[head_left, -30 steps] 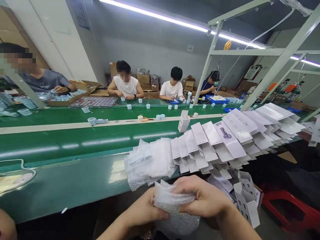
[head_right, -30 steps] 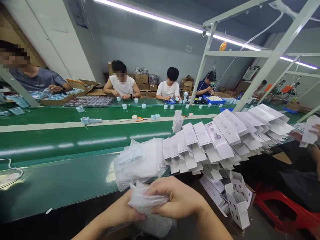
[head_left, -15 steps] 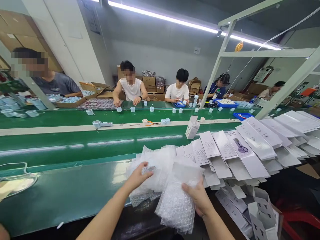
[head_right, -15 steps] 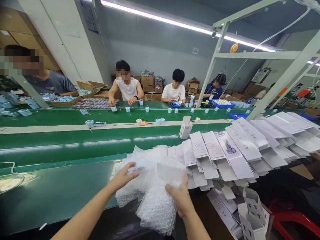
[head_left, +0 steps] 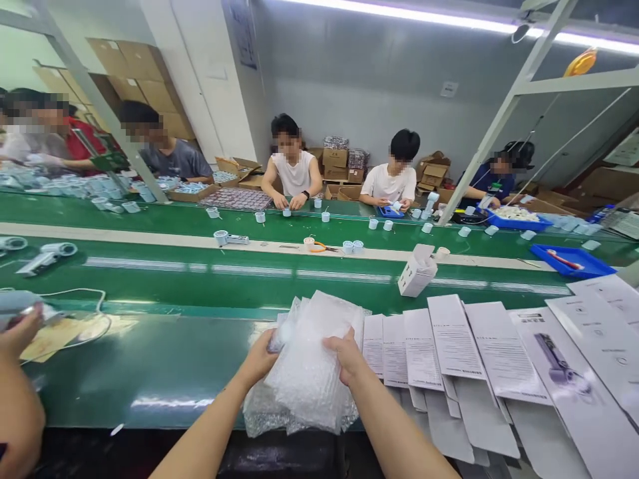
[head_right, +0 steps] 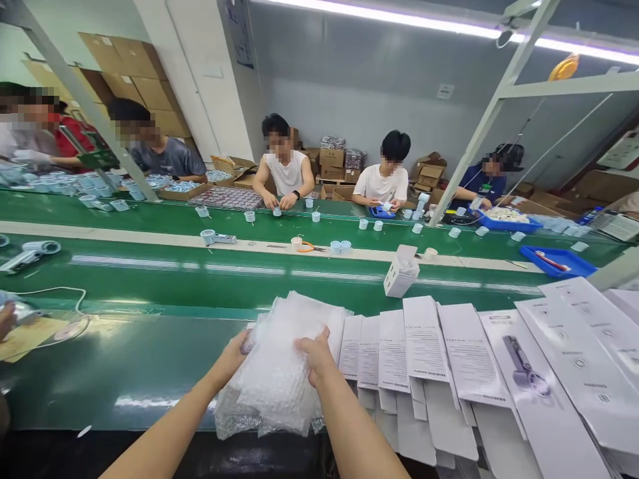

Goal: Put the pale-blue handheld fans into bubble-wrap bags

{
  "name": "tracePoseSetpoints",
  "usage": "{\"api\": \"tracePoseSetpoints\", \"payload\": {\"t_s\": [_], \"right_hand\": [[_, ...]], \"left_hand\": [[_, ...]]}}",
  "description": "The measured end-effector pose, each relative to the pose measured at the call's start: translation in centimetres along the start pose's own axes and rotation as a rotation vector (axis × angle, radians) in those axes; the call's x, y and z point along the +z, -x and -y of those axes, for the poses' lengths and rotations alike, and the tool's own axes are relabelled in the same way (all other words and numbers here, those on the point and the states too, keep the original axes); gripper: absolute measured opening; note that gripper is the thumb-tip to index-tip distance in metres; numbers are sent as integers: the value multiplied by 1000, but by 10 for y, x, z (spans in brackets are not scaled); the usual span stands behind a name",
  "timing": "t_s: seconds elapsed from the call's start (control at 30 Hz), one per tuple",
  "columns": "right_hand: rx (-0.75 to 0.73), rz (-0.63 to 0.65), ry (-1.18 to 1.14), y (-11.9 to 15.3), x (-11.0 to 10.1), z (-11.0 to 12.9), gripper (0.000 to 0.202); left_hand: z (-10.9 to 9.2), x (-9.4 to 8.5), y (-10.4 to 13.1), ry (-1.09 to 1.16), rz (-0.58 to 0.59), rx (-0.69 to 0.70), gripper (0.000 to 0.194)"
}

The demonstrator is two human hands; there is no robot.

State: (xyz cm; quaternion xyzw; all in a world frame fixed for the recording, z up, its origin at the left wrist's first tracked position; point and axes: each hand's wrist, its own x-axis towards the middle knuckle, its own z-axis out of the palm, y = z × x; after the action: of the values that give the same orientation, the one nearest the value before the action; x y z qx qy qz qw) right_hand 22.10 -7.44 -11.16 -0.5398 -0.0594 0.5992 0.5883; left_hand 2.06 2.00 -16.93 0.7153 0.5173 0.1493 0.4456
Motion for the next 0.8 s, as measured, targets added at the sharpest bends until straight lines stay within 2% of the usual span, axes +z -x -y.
{"api": "tracePoseSetpoints", "payload": {"t_s": [0.1, 0.2, 0.27, 0.3, 0.4, 0.47, 0.53, 0.6, 0.7, 0.8], "right_hand": [[27, -13, 272, -14, 2, -10, 99], [28, -68, 463, -24, 1, -21, 101], [22, -95, 519, -28, 1, -26, 102], [21, -86, 547, -29, 1, -27, 102], [-18, 14, 654, -27, 1, -28, 99], [-153, 0, 848, -22, 0, -30, 89], [-334, -130, 1120, -16, -2, -32, 71], [-408, -236, 1300, -13, -5, -33, 49], [-353, -257, 1308, -15, -10, -30, 27], [-365, -275, 1261, -17, -12, -24, 11]], "left_hand": [[8, -18, 2, 251, -31, -49, 76], [7, -38, 6, 396, -63, -76, 87], [2, -46, 7, 380, -6, -29, 84], [-1, -46, 7, 293, 40, 25, 78], [-2, -30, 2, -157, 168, 176, 60], [3, -12, -1, -377, 191, 165, 60], [10, 2, -3, -459, 199, 116, 62], [14, 8, -2, -517, 212, 104, 64], [13, 5, 2, -564, 242, 110, 69], [7, 0, 10, -582, 223, 109, 76]]}}
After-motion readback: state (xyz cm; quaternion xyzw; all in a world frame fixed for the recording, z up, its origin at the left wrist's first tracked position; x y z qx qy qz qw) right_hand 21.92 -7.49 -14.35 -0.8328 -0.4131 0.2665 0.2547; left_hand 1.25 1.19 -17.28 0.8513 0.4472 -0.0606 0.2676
